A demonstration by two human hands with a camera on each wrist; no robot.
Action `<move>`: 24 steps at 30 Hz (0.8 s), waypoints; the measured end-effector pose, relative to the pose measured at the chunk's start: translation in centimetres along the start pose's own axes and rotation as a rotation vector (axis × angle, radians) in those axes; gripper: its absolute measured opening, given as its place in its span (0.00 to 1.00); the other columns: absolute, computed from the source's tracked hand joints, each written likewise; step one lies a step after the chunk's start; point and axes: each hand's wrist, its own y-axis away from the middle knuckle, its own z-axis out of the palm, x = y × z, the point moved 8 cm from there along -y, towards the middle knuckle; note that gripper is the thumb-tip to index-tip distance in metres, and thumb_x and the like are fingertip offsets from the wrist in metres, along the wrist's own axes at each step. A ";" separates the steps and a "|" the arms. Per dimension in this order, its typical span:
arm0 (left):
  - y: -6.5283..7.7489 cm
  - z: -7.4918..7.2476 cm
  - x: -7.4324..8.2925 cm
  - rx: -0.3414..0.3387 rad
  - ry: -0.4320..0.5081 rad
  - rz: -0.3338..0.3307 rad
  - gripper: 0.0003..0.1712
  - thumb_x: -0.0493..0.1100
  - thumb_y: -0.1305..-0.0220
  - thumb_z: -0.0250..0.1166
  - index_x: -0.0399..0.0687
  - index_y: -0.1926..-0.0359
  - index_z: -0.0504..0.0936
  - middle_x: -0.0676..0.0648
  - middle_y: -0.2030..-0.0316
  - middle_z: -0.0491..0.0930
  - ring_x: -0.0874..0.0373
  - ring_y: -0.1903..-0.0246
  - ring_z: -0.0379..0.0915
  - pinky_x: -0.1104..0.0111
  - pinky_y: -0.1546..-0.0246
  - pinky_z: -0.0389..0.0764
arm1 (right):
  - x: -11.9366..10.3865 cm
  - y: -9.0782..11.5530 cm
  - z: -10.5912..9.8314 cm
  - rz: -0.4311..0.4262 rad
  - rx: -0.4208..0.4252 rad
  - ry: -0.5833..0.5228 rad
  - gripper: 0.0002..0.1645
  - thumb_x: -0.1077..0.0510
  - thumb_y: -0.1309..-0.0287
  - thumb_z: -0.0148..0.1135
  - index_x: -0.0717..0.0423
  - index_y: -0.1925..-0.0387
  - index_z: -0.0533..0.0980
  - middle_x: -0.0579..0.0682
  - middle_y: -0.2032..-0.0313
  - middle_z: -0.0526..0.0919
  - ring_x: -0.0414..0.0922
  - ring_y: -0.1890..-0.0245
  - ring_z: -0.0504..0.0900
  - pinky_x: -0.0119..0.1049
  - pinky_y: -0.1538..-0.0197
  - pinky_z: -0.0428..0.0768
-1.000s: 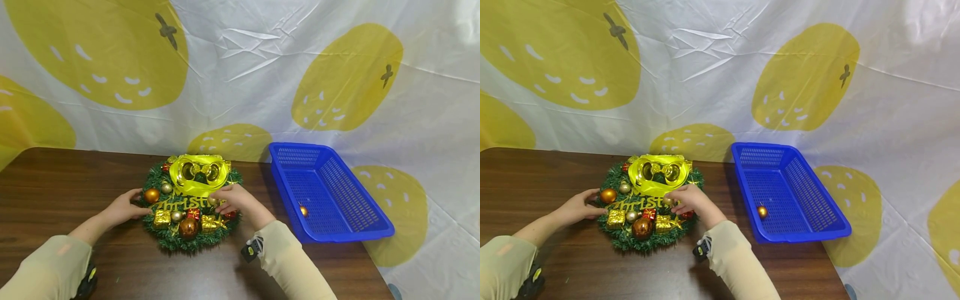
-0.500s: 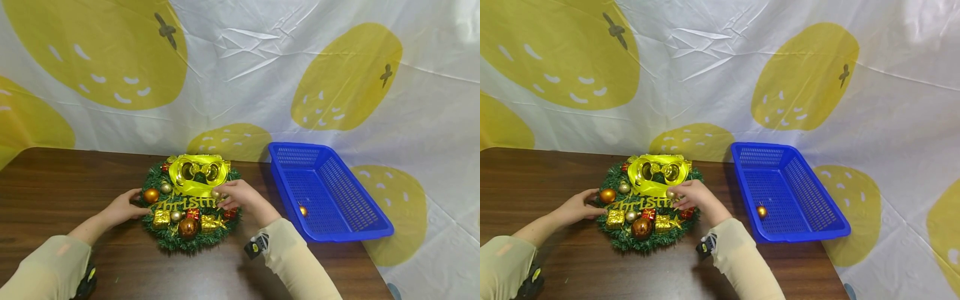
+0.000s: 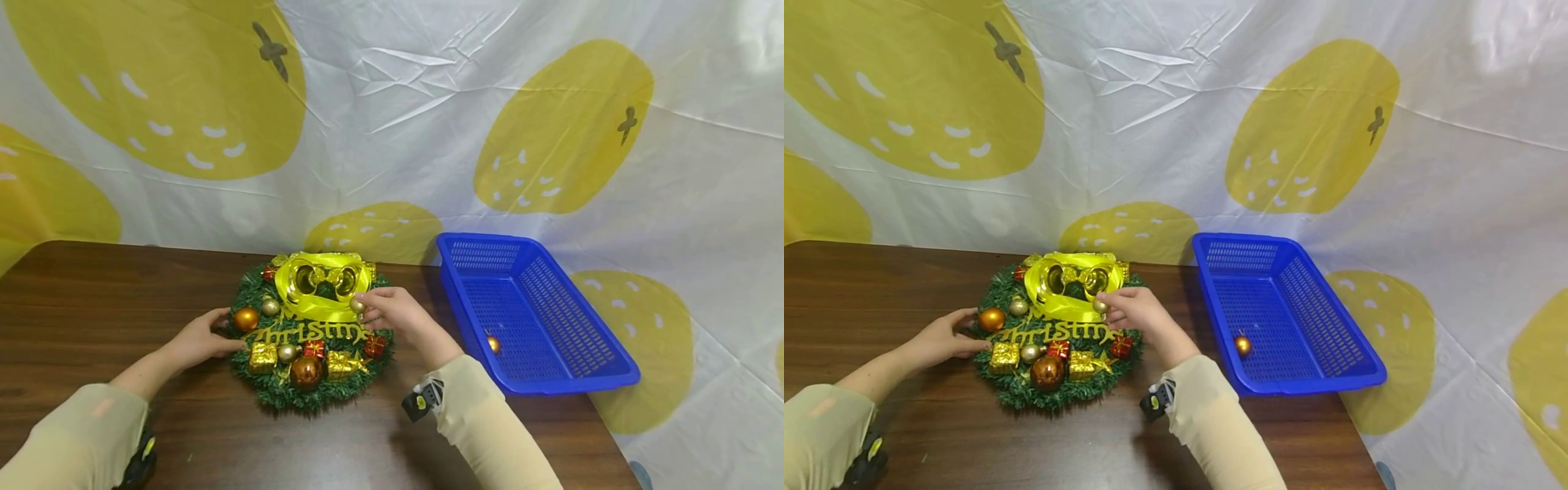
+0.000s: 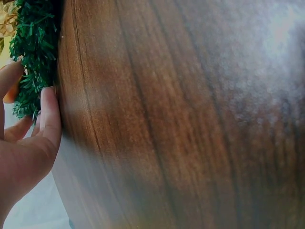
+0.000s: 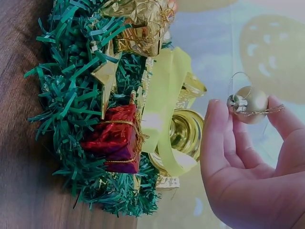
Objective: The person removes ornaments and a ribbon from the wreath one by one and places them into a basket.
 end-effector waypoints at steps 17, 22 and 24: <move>0.2 -0.1 0.5 0.009 -0.027 0.001 0.53 0.45 0.41 0.66 0.19 0.33 0.41 0.17 0.40 0.53 0.42 0.56 0.77 0.60 0.58 0.83 | -2.0 0.9 -1.9 -0.059 -0.010 -0.149 0.23 0.63 0.33 0.47 0.76 0.42 0.67 0.44 0.80 0.79 0.37 0.78 0.81 0.31 0.66 0.84; 0.2 -0.1 0.5 0.002 -0.018 -0.002 0.54 0.46 0.42 0.66 0.20 0.32 0.41 0.18 0.39 0.53 0.40 0.55 0.77 0.60 0.58 0.83 | -2.8 1.3 -3.0 -0.085 0.005 -0.162 0.24 0.62 0.33 0.48 0.77 0.43 0.66 0.44 0.76 0.78 0.37 0.78 0.80 0.31 0.66 0.84; 0.2 -0.1 0.5 -0.001 -0.010 -0.004 0.54 0.46 0.42 0.67 0.20 0.32 0.41 0.18 0.39 0.53 0.40 0.54 0.76 0.60 0.58 0.83 | -2.9 1.4 -3.4 -0.087 0.011 -0.165 0.24 0.61 0.34 0.49 0.76 0.44 0.66 0.44 0.75 0.79 0.37 0.78 0.80 0.32 0.65 0.84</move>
